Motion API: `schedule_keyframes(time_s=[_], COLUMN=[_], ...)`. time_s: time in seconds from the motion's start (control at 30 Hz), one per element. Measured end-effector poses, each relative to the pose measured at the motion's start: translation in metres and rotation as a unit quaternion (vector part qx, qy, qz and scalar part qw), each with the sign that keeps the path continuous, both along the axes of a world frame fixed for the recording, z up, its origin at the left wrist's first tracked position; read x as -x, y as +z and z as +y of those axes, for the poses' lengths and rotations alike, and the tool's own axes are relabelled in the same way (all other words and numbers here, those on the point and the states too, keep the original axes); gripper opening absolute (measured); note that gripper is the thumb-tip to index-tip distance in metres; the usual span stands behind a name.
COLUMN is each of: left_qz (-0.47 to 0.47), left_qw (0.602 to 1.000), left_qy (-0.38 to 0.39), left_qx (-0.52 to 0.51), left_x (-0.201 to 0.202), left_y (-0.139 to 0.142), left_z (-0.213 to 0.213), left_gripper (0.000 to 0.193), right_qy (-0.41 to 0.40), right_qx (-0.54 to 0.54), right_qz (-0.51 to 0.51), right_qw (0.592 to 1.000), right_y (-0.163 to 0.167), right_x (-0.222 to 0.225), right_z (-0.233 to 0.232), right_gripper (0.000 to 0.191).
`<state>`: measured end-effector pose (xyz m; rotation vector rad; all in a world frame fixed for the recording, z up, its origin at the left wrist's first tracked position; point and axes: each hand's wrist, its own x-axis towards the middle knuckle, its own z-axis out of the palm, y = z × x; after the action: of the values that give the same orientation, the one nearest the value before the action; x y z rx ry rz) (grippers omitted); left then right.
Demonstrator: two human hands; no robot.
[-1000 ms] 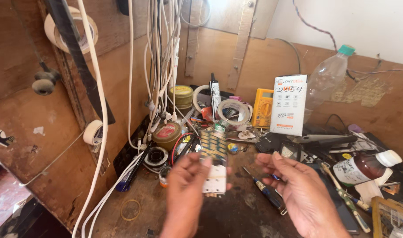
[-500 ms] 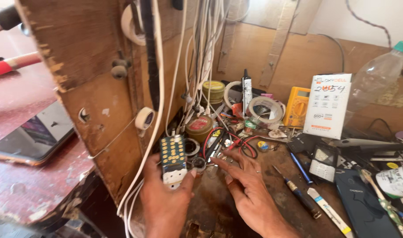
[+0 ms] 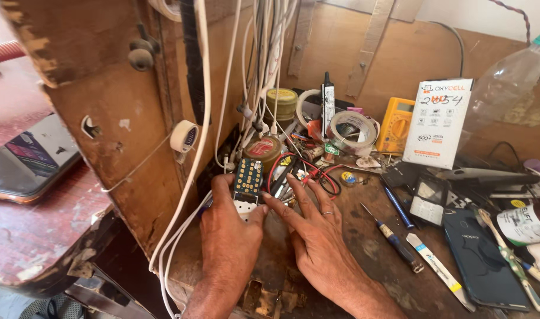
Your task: The person holds a small circuit board and uses a screwdriver to adjust or remove components. They manipulate the board with both hands, occasionally repositioning it on the cluttered workbench.
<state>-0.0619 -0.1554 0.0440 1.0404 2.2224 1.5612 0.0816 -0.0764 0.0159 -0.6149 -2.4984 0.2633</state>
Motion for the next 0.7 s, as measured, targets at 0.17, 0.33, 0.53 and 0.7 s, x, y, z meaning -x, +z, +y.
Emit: schedule_keyframes(time_s=[0.17, 0.33, 0.53, 0.7], left_qz=[-0.02, 0.028, 0.014, -0.163], left_qw=[0.999, 0.999, 0.995, 0.97], left_qy=[0.016, 0.018, 0.04, -0.052], left_qx=[0.02, 0.014, -0.086, -0.173], left_x=[0.003, 0.007, 0.004, -0.021], left_y=[-0.004, -0.008, 0.0, 0.01], left_z=[-0.001, 0.001, -0.012, -0.015], left_gripper=[0.063, 0.065, 0.052, 0.033], right_qy=[-0.008, -0.046, -0.1, -0.137], right_qx=[-0.05, -0.103, -0.093, -0.047], right_qz=[-0.004, -0.009, 0.084, 0.152], right_qw=[0.999, 0.994, 0.987, 0.978], right_y=[0.002, 0.008, 0.012, 0.02], right_x=[-0.001, -0.008, -0.04, -0.074], right_z=[-0.003, -0.005, -0.008, -0.018], right_gripper=[0.069, 0.063, 0.043, 0.034])
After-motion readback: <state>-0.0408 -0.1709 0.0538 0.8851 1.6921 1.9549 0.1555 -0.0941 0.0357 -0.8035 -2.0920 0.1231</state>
